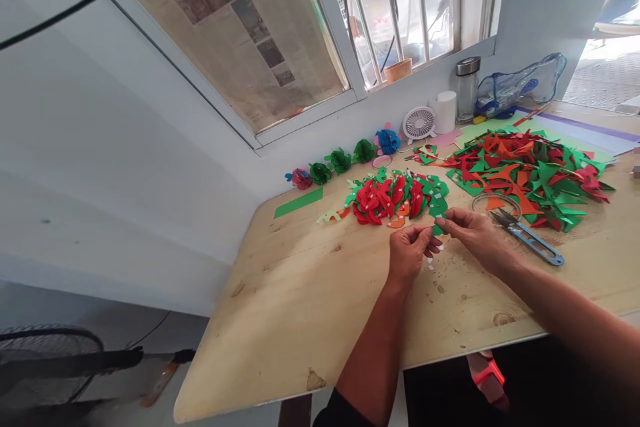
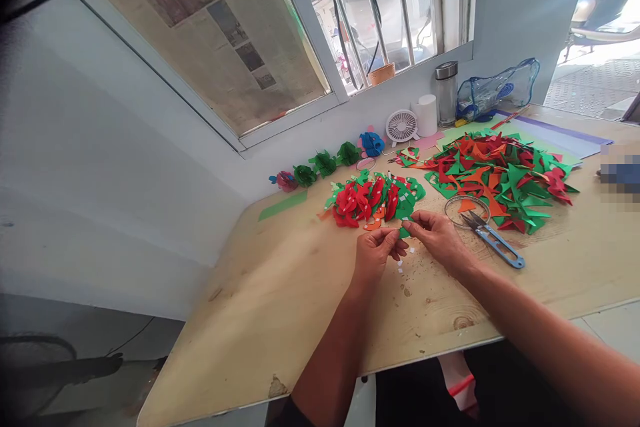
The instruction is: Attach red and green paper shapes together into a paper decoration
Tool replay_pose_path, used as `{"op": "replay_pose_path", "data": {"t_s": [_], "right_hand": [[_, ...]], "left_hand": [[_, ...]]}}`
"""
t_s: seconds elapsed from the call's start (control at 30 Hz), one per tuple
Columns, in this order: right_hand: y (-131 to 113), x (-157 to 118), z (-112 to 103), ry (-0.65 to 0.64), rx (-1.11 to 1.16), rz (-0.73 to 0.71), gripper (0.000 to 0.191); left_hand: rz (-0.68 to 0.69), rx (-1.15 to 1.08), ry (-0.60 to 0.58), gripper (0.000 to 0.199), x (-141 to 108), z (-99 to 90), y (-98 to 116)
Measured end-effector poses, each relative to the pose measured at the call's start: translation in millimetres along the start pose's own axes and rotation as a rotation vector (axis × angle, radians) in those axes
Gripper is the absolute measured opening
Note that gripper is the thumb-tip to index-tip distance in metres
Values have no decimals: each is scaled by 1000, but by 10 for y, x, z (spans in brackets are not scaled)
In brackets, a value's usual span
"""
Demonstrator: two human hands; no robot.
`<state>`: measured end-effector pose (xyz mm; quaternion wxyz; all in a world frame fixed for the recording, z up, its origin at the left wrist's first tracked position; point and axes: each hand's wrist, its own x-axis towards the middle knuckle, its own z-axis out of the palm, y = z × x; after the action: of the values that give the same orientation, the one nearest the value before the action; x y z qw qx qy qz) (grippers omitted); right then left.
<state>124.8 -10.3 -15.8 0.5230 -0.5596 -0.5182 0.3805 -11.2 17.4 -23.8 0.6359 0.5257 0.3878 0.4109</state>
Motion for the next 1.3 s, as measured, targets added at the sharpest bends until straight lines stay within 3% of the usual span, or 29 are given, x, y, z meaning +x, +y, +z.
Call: {"op": "replay_pose_path", "data": {"t_s": [0.37,0.57,0.83,0.93,1.07,1.2,1.3], "right_hand": [[39,10,-10,-7,39,24,38],[-52,-14,-12,-5,78,56,38],[27,4,-24,-6,62,25,41],[32,2,-22,-2,56,29,41],[23,-2,-5,-69,19,24,41],[31,4,26,-222,14,13,45],[50,8,39,-236,-31,7,46]], "left_hand": [[92,33,31,26,-37,28,-1],[88,-35,12,27,-11,11,-26],[46,-49,23,30,-1,18,-27],[54,-22,78,27,-1,12,-14],[105,-19,177,23,3,5,26],[66,-47,180,22,9,13,65],[22,-76,178,25,27,13,54]]}}
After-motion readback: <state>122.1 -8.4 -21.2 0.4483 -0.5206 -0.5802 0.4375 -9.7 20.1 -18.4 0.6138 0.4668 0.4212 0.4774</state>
